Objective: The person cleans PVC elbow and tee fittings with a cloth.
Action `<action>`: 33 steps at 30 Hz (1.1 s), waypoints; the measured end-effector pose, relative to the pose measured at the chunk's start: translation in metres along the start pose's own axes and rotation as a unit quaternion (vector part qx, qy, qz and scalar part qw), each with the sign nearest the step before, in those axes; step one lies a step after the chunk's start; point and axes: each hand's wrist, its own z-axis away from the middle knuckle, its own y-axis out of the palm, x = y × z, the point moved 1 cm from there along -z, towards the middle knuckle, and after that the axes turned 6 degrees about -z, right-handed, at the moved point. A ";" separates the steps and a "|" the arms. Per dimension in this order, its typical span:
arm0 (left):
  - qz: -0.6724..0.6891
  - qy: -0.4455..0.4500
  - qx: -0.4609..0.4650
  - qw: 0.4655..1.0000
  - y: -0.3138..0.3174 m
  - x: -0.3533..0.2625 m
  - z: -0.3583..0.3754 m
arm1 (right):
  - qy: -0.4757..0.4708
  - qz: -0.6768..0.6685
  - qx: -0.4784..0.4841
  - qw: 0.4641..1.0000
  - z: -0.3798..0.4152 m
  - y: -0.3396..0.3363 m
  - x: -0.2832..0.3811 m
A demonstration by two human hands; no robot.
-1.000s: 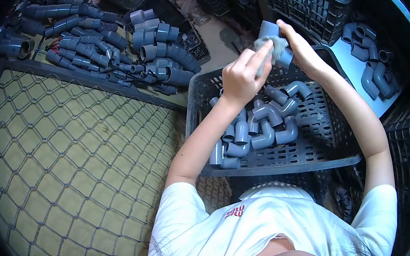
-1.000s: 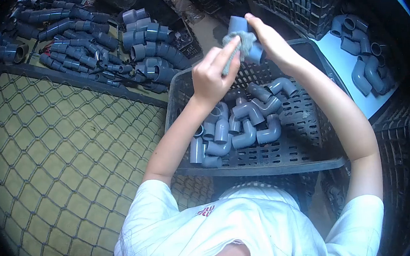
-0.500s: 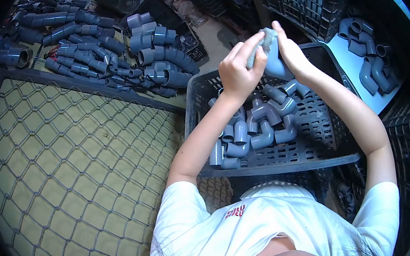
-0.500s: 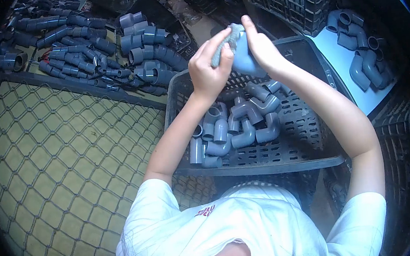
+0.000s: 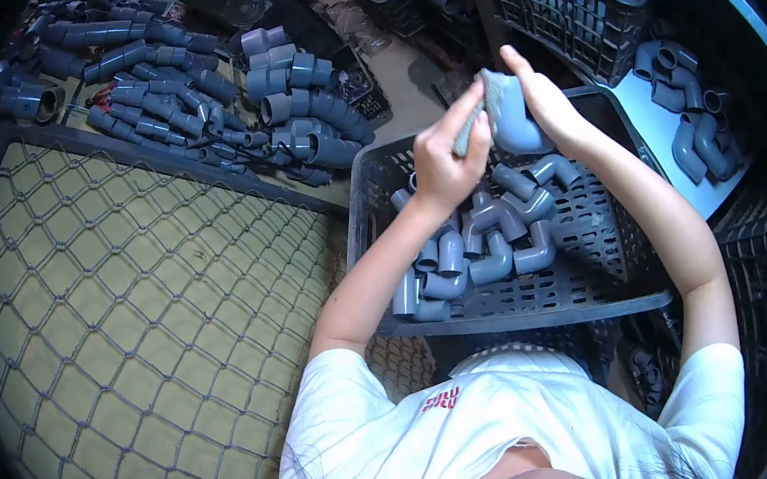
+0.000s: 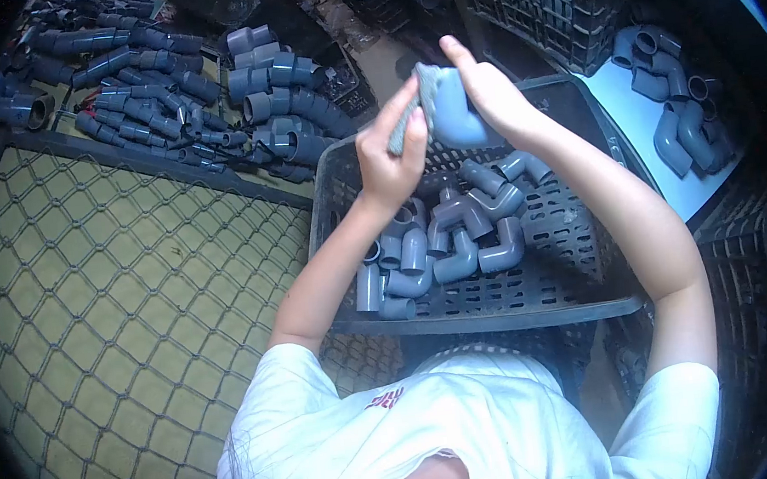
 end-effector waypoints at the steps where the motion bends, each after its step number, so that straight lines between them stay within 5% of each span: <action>1: -0.033 0.037 0.001 0.999 0.001 -0.002 0.005 | 0.047 -0.068 -0.066 0.994 0.013 0.006 0.019; 7: -0.053 0.043 0.033 0.997 0.004 -0.007 -0.002 | 0.082 -0.207 -0.005 0.975 0.006 0.011 0.000; 8: -0.024 0.010 0.020 0.999 0.004 -0.006 -0.004 | 0.027 -0.172 -0.003 0.985 0.015 0.016 -0.003; 11: 0.008 -0.036 0.009 0.999 0.003 -0.005 0.000 | 0.066 -0.152 0.009 0.986 0.007 0.010 -0.010; 14: -0.114 0.025 0.065 0.991 0.005 -0.018 0.016 | 0.038 -0.180 -0.012 0.983 0.012 0.008 0.000; 18: -0.051 0.042 0.033 0.997 0.003 -0.020 0.003 | 0.112 -0.299 0.063 0.946 0.016 0.013 0.004; 21: -0.088 0.027 0.019 0.996 0.000 -0.017 0.004 | 0.067 -0.276 0.103 0.953 0.026 0.020 0.008; 25: -0.152 0.136 0.068 0.977 0.002 -0.024 0.018 | 0.019 -0.260 0.070 0.963 0.016 0.004 0.000; 29: -0.165 0.161 0.029 0.973 0.009 -0.021 0.014 | 0.076 -0.269 0.109 0.954 0.012 0.003 0.007; 33: -0.188 0.161 0.036 0.968 0.006 -0.019 0.011 | 0.096 -0.175 0.006 0.980 0.007 0.007 -0.010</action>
